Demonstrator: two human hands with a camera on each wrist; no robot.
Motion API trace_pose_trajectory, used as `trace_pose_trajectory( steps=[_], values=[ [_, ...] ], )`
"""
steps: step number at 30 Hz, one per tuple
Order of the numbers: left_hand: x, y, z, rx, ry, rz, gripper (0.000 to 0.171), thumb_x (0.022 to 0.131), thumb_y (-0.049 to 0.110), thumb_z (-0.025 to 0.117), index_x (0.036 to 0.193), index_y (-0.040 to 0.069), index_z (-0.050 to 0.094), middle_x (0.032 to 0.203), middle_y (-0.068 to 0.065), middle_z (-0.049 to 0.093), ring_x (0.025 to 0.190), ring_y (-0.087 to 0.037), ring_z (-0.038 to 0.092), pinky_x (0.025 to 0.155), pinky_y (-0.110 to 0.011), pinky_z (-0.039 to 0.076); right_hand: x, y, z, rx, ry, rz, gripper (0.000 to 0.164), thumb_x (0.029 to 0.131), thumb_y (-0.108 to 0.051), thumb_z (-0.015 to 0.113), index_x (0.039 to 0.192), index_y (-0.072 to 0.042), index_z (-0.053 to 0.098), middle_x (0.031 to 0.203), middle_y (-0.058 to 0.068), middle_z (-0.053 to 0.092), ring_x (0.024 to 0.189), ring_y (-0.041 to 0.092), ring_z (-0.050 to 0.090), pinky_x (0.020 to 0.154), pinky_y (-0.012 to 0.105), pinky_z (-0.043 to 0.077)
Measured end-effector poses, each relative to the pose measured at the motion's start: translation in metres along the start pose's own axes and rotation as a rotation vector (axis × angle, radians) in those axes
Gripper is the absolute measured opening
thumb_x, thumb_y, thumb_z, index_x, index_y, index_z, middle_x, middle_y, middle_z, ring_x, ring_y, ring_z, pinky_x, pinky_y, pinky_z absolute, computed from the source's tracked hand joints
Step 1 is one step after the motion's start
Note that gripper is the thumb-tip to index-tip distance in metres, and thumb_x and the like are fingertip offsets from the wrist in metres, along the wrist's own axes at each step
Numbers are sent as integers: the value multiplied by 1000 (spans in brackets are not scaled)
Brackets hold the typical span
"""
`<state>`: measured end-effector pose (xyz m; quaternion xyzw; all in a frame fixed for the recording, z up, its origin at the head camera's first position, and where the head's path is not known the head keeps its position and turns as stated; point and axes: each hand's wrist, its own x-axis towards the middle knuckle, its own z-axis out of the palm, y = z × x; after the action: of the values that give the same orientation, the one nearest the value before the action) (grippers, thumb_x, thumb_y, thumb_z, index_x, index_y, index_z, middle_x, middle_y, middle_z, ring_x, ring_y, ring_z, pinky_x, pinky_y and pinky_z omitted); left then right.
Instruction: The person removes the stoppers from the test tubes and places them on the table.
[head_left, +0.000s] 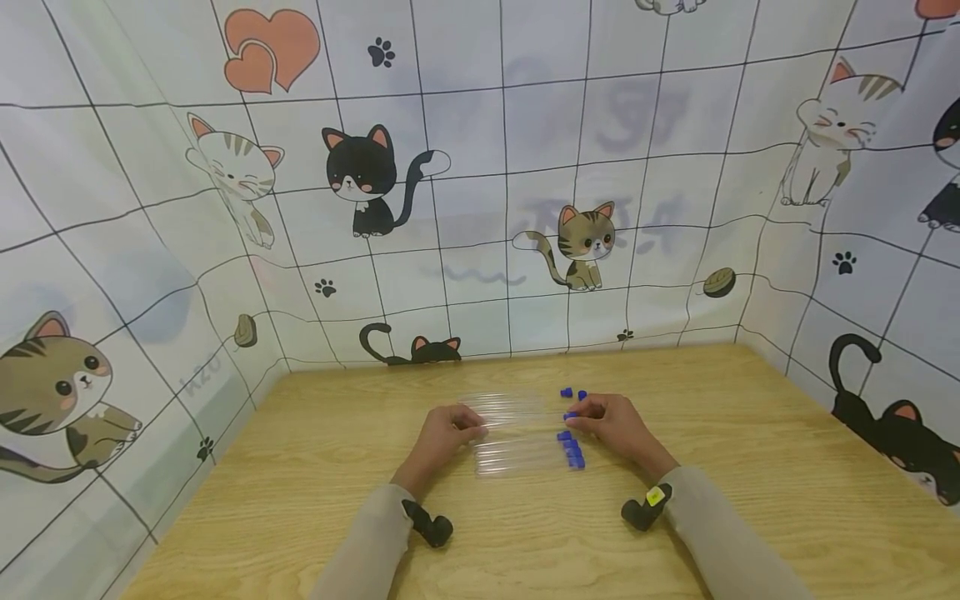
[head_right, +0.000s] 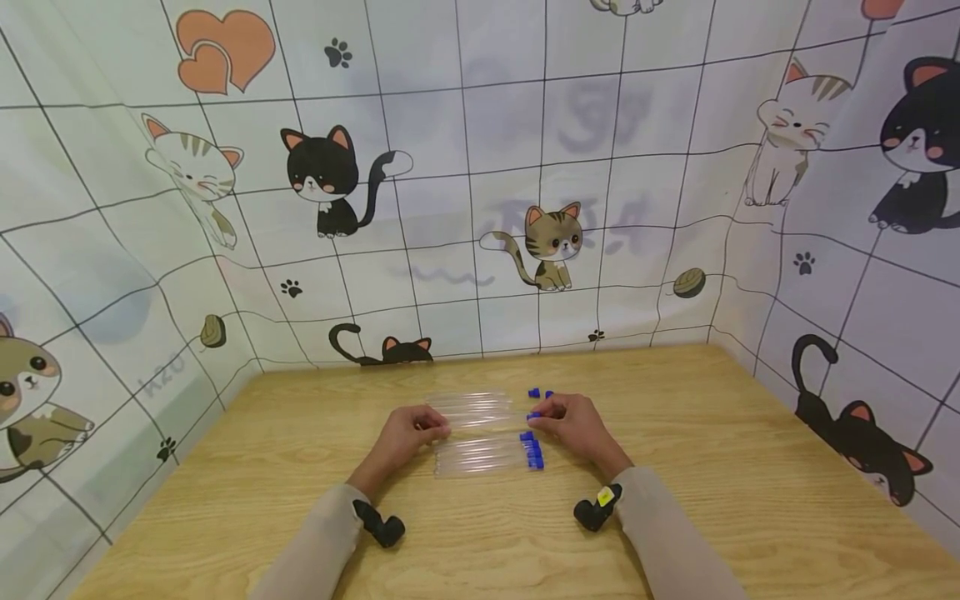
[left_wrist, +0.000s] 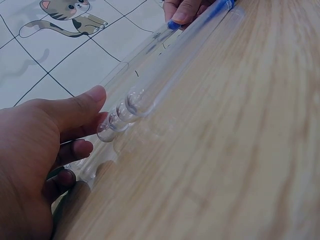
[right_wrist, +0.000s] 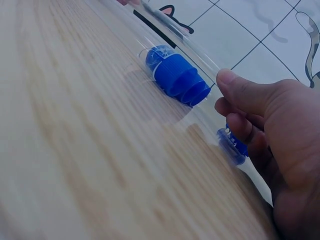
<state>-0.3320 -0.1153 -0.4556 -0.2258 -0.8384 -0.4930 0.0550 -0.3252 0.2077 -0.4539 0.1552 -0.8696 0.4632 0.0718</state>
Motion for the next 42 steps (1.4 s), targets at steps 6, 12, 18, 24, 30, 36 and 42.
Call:
trace_pose_trajectory(
  steps=[6,12,18,24,30,36,42],
  values=[
    [-1,1,0,6,-3,3,8,84,21,75,87,14,73,82,5,66,72,-13,59,60,-28,46,0,0,0,-3,-3,-2,17,82,-34,76,90,-20,72,84,-3,66,73,19,52,61,28,42],
    [0,2,-1,11,-5,-17,7,84,21,75,86,15,73,81,7,66,73,-13,59,62,-29,47,1,2,1,-1,2,-14,17,82,-35,76,90,-20,72,83,-3,66,72,18,52,60,28,42],
    [-1,4,-1,-6,0,0,10,83,21,76,86,11,73,81,4,67,74,-14,59,64,-30,47,2,3,1,-1,6,-9,17,81,-35,76,90,-20,72,82,-3,65,71,18,52,60,28,42],
    [-2,4,-1,0,-6,1,9,83,19,76,86,12,73,81,4,67,74,-14,60,64,-29,47,1,2,1,6,5,0,16,82,-33,76,89,-19,72,82,-2,65,71,19,52,59,28,42],
    [-1,4,0,-16,-12,-17,6,83,17,76,86,13,73,80,6,68,74,-12,61,64,-28,48,1,2,2,-2,8,14,17,81,-34,76,89,-19,72,82,-2,65,72,19,52,60,28,42],
    [-1,1,0,-28,-7,-17,7,82,17,76,86,12,73,80,4,68,73,-13,61,63,-29,48,1,2,2,-5,9,8,18,82,-35,76,90,-20,72,82,-2,65,73,19,53,60,29,43],
    [0,-1,2,-35,1,-51,8,81,18,78,86,14,73,80,4,67,75,-14,61,65,-29,48,0,3,2,1,11,-10,16,82,-33,76,91,-20,73,83,-3,66,74,19,58,61,29,47]
  ],
)
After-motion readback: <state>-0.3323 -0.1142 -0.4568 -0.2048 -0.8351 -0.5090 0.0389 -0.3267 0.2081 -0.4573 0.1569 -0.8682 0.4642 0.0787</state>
